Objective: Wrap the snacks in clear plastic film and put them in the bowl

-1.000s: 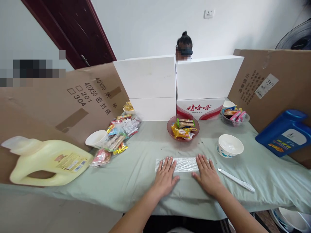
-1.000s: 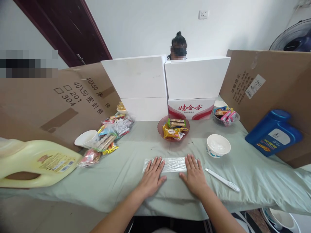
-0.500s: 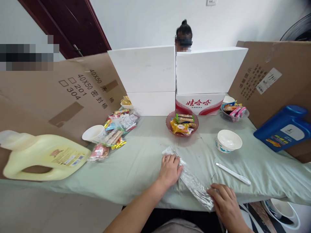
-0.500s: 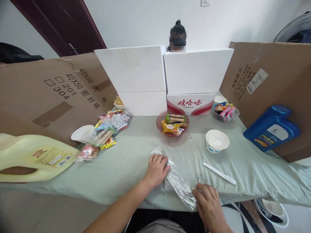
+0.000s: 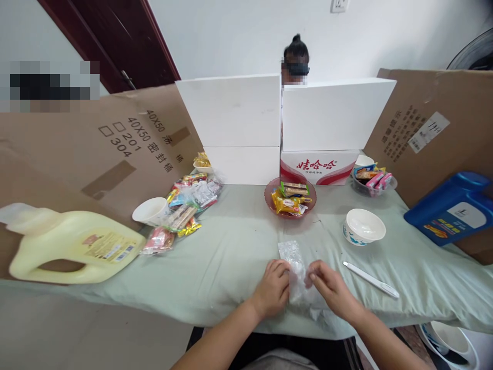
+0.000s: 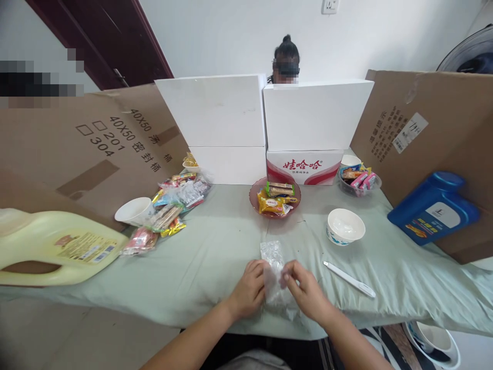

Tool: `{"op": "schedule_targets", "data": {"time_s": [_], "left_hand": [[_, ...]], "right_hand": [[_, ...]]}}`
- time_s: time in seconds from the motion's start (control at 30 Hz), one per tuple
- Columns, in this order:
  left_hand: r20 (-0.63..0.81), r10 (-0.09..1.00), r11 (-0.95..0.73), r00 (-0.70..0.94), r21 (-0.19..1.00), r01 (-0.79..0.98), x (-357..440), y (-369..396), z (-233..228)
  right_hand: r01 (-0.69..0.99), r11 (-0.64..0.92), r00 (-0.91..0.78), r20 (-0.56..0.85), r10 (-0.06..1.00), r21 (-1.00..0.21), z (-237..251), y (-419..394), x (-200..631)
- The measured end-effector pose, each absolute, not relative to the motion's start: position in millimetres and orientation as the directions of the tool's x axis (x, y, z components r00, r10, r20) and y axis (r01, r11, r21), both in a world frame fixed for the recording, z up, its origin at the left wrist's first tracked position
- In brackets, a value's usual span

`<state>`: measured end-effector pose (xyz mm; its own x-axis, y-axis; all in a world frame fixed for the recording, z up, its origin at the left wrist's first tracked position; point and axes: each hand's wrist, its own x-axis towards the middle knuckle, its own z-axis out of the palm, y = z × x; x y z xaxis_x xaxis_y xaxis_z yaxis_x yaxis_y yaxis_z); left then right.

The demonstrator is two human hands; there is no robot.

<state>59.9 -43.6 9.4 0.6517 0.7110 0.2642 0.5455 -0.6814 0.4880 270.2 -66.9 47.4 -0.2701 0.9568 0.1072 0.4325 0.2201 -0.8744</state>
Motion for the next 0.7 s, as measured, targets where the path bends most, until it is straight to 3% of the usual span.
{"op": "schedule_targets", "data": {"time_s": [0.17,0.3,0.5,0.7], "left_hand": [[0.35,0.815,-0.565,0.462,0.655,0.501,56,-44,-5],[0.405,0.837,-0.541,0.369,0.717,0.44,54,-45,-13],[0.396,0.788,-0.603,0.472,0.652,0.46,60,-42,-1],[0.353,0.847,-0.532,0.398,0.582,0.615,65,-44,0]], "right_hand": [[0.642,0.099,-0.122,0.027,0.992,-0.76,26,-2,240],[0.757,0.051,-0.069,-0.002,0.998,-0.652,15,15,228],[0.85,0.042,-0.068,-0.03,0.997,-0.525,12,14,225],[0.876,0.109,-0.115,0.014,0.993,-0.47,10,19,228]]}}
